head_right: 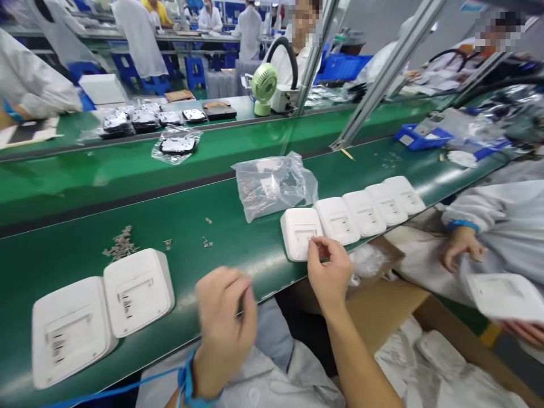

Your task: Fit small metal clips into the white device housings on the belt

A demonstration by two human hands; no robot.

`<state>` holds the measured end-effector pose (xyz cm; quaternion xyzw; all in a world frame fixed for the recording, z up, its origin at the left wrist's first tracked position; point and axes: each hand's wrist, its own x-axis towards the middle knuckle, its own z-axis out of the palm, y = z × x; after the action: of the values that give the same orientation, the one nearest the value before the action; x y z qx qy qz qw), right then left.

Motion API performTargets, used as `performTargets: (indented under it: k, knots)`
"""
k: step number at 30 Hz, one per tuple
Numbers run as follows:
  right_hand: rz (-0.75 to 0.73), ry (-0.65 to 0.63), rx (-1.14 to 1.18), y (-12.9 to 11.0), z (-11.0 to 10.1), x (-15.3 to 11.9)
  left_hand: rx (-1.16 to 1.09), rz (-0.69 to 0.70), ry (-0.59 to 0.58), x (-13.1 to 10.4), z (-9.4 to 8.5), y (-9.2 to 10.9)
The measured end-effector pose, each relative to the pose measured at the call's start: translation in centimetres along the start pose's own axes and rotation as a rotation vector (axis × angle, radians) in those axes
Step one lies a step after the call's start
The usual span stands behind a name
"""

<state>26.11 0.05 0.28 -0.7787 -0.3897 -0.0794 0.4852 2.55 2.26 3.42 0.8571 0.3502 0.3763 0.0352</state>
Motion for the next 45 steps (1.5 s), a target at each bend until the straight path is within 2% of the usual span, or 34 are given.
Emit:
performTargets:
  k: [2,3,5,7,9,11,16,20,25,32,37,40,45]
  knots:
    - [0.0,0.025,-0.038,1.3,-0.4,0.2,0.048,0.137,-0.113,2.7,3.9,2.2]
    - [-0.009,0.025,-0.055,1.7,-0.5,0.3,0.101,0.25,-0.2,3.9,5.6,2.9]
    - [-0.05,0.015,-0.086,2.1,-0.5,0.6,0.189,0.376,-0.273,5.7,8.3,3.7]
    - [-0.098,-0.009,-0.096,2.3,-0.4,1.0,0.245,0.397,-0.316,6.6,10.0,4.1]
    - [-0.128,-0.046,-0.078,2.2,-0.4,1.4,0.271,0.388,-0.336,6.6,10.6,4.4]
    - [-0.161,-0.106,-0.037,1.8,-0.4,1.6,0.286,0.384,-0.333,5.8,10.2,4.5]
    - [-0.344,-0.259,0.047,-0.3,0.0,0.8,0.35,0.309,-0.335,2.7,7.4,4.3]
    - [-0.461,-0.248,0.006,-1.7,0.9,-0.3,0.401,0.257,-0.316,1.2,6.4,3.9]
    - [-0.521,-0.212,-0.038,-1.8,1.1,-0.6,0.379,0.258,-0.332,0.9,6.6,3.6]
    - [-0.539,-0.31,-0.084,-1.9,0.5,-0.5,0.361,0.254,-0.35,0.7,6.7,3.6]
    - [-0.429,-0.208,0.007,-2.3,0.9,-0.9,0.362,0.247,-0.342,0.8,6.5,3.6]
    - [-0.349,-0.189,0.039,-2.6,1.2,-1.1,0.368,0.254,-0.346,0.9,6.3,3.6]
    - [-0.381,-0.227,0.019,-2.7,1.1,-0.8,0.38,0.259,-0.345,0.9,6.4,3.6]
